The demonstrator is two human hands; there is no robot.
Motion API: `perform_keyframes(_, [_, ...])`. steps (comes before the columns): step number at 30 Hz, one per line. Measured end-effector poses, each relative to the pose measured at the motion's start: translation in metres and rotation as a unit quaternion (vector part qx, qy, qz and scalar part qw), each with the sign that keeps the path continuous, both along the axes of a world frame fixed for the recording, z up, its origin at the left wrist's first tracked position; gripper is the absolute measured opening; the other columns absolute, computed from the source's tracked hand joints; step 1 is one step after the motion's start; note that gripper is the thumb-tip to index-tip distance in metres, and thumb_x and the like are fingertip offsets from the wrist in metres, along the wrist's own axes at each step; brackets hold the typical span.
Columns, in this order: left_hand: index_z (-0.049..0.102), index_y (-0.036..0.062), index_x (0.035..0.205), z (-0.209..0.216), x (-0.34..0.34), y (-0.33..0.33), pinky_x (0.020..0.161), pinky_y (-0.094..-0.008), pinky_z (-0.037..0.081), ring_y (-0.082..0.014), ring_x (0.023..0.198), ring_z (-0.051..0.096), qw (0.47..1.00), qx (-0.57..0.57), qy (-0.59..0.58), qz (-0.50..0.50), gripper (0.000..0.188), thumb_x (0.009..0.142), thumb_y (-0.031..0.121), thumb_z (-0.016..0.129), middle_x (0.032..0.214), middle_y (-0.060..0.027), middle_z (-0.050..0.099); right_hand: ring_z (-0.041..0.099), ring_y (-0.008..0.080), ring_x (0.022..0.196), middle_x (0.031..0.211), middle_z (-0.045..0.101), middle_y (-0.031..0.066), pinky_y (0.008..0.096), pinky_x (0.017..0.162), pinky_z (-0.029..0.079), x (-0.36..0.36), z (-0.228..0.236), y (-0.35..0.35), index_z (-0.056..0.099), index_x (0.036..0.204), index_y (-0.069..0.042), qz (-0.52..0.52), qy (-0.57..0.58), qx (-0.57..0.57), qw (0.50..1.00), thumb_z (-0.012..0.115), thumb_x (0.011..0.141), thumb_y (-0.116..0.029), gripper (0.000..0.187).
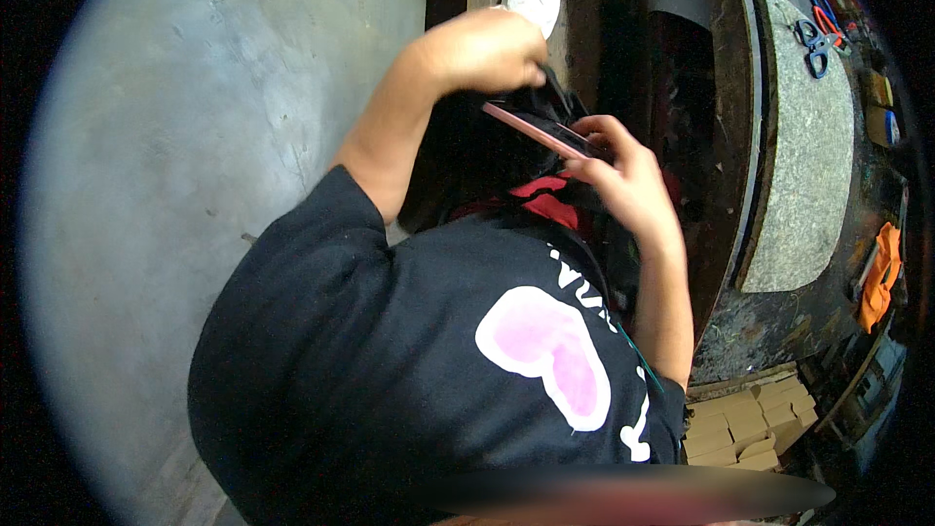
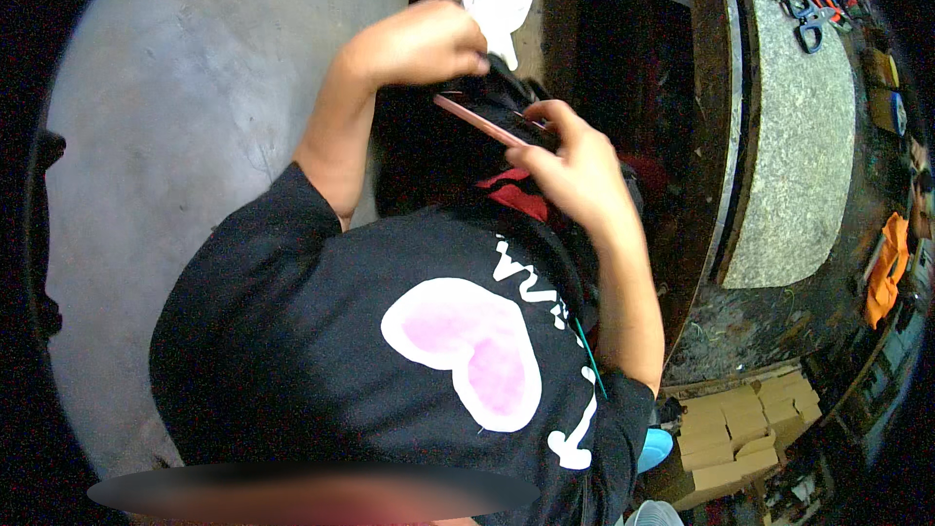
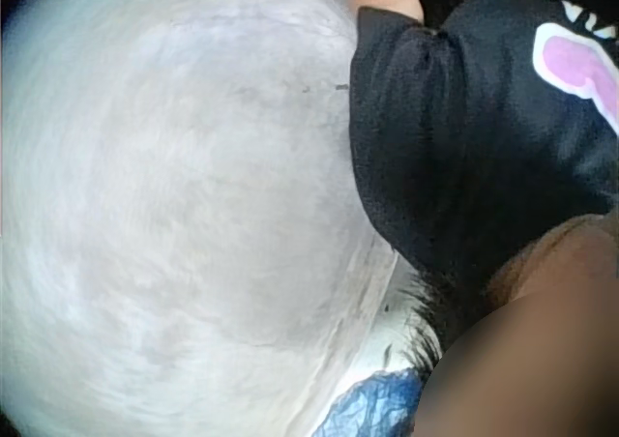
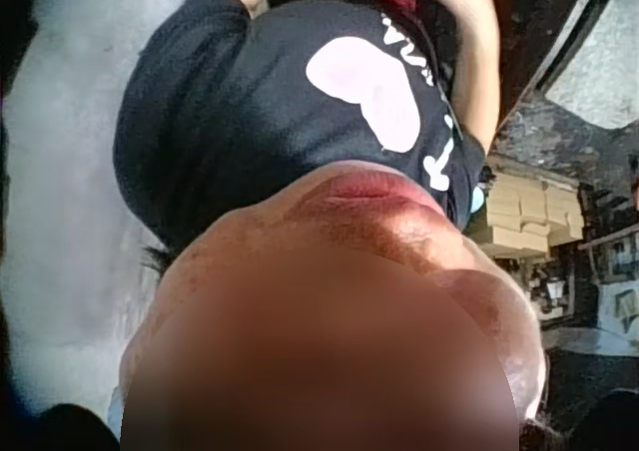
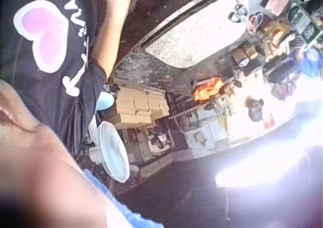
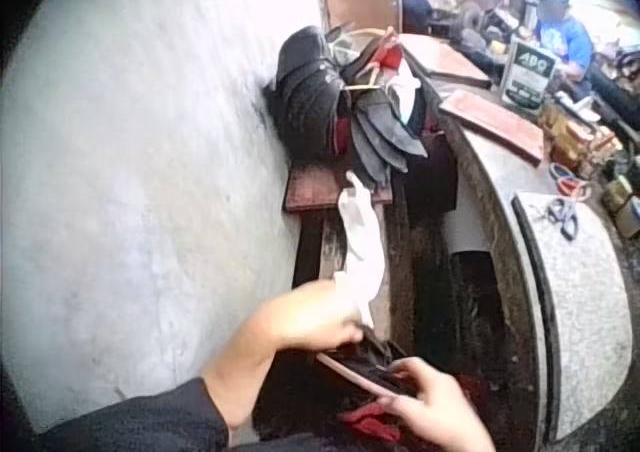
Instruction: The person assembles a segmented black protective piece by threading a green strap through its openings and securing it. They then use scissors to trim excess strap and cut a yellow tie on another similar piece. The finished item is placed with others on a nearby surface.
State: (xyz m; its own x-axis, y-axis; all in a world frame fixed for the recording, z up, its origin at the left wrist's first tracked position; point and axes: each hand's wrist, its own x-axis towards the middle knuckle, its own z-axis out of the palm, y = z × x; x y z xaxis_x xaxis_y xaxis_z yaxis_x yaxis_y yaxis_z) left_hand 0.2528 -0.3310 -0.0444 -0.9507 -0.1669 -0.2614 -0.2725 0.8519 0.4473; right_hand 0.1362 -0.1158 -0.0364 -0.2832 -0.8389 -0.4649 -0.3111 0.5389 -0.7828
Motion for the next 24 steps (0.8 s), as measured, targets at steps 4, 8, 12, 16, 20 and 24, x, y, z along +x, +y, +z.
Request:
perform_keyframes(4, [0.070,0.0039,0.079,0.027,0.011,0.018,0.071,-0.0446,0.052,-0.0361,0.081,0.065,0.995,-0.073,-0.009,-0.066,0.014,0.076,0.017,0.065,0.078,-0.0174,0.066,0.064,0.0357,0.099,0.106,0.065,0.0220,0.0412,0.086,0.050,0.024,0.007,-0.018,0.060,0.112,-0.003,0.022,0.175,-0.020,0.984,0.068,0.074,-0.032,0.048])
perform_keyframes(8, [0.069,0.0074,0.088,0.028,0.017,-0.019,0.073,-0.0446,0.052,-0.0366,0.082,0.065,0.983,-0.120,0.001,0.140,0.019,0.074,0.012,0.058,0.083,-0.0169,0.067,0.064,0.0372,0.097,0.104,0.064,0.0206,0.0443,0.086,0.049,0.007,0.006,-0.010,0.060,0.112,-0.006,-0.057,0.132,0.010,0.990,0.067,0.078,-0.037,0.047])
perform_keyframes(12, [0.071,0.0082,0.098,-0.006,0.006,-0.028,0.078,-0.0437,0.051,-0.0353,0.086,0.065,0.984,-0.079,0.105,0.123,0.026,0.081,0.022,0.058,0.084,-0.0171,0.067,0.063,0.0373,0.100,0.107,0.064,0.0209,0.0446,0.087,0.048,0.003,-0.014,-0.022,0.061,0.109,-0.006,-0.036,0.149,0.025,0.988,0.066,0.078,-0.041,0.047])
perform_keyframes(16, [0.072,0.0080,0.097,-0.042,-0.005,-0.026,0.081,-0.0437,0.051,-0.0339,0.090,0.066,0.984,-0.075,-0.066,0.148,0.043,0.086,0.047,0.058,0.091,-0.0180,0.069,0.064,0.0350,0.098,0.104,0.065,0.0206,0.0432,0.087,0.049,0.013,-0.023,-0.026,0.063,0.108,-0.007,0.042,0.158,0.022,0.986,0.067,0.075,-0.042,0.048])
perform_keyframes(20, [0.071,0.0051,0.097,-0.052,-0.008,-0.017,0.079,-0.0399,0.051,-0.0307,0.088,0.067,0.995,0.024,-0.076,0.063,0.039,0.081,0.040,0.067,0.091,-0.0149,0.070,0.066,0.0314,0.088,0.099,0.066,0.0190,0.0404,0.082,0.050,0.006,-0.026,-0.014,0.063,0.107,-0.005,0.030,0.123,-0.002,0.992,0.069,0.072,-0.039,0.049])
perform_keyframes(24, [0.067,-0.0034,0.096,-0.034,-0.005,-0.016,0.074,-0.0290,0.048,-0.0142,0.080,0.062,0.931,0.335,0.142,-0.037,0.024,0.083,0.017,0.069,0.084,-0.0091,0.068,0.066,0.0285,0.074,0.081,0.068,0.0164,0.0364,0.071,0.052,0.002,-0.048,-0.027,0.064,0.106,-0.001,0.027,0.004,-0.043,0.999,0.073,0.067,-0.038,0.055])
